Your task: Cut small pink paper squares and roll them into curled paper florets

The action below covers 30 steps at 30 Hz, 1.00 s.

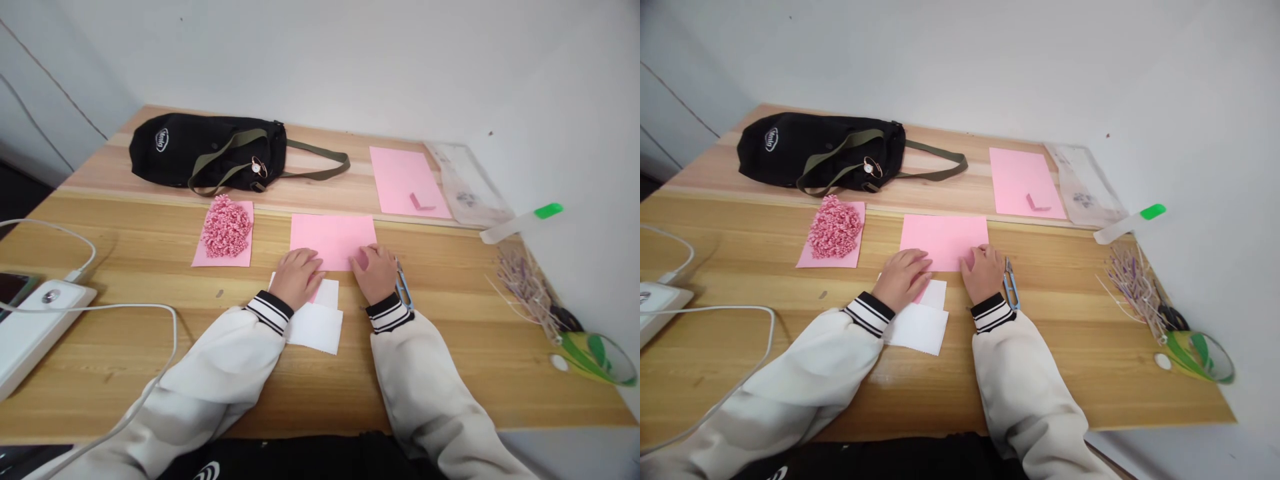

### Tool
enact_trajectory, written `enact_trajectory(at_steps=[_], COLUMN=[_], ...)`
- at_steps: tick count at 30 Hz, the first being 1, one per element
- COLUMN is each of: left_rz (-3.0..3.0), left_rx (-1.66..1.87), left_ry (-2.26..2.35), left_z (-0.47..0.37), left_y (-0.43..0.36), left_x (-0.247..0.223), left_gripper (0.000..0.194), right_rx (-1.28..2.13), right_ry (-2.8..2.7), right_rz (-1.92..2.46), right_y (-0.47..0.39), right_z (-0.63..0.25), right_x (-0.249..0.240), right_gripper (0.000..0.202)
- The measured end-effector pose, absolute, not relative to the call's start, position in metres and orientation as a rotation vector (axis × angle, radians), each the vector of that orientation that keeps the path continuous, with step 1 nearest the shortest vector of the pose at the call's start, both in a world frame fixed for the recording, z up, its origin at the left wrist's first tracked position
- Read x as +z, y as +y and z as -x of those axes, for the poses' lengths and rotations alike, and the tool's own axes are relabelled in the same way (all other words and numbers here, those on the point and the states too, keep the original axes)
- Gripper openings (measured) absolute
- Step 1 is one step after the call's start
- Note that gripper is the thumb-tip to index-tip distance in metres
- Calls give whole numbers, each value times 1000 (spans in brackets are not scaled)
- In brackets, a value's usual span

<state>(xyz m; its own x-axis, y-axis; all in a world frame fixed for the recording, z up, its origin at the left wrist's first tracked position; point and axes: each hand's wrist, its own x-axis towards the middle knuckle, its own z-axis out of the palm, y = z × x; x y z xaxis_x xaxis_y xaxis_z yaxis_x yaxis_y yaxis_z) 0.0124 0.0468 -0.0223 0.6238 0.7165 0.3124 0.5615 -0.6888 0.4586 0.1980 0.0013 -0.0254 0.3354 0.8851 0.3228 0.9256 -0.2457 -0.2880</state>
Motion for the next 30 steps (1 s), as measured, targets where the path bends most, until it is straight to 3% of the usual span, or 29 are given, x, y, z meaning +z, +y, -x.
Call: enact_trajectory(at_steps=[30], left_rz=[-2550], left_rx=[620], left_ry=[1055], left_z=[-14], left_y=[47], left_x=[-18], left_gripper=[24], right_rx=[-97], right_ry=[-1532], right_rz=[2156], right_y=[3], right_z=[-202], right_x=[-30], right_gripper=[35])
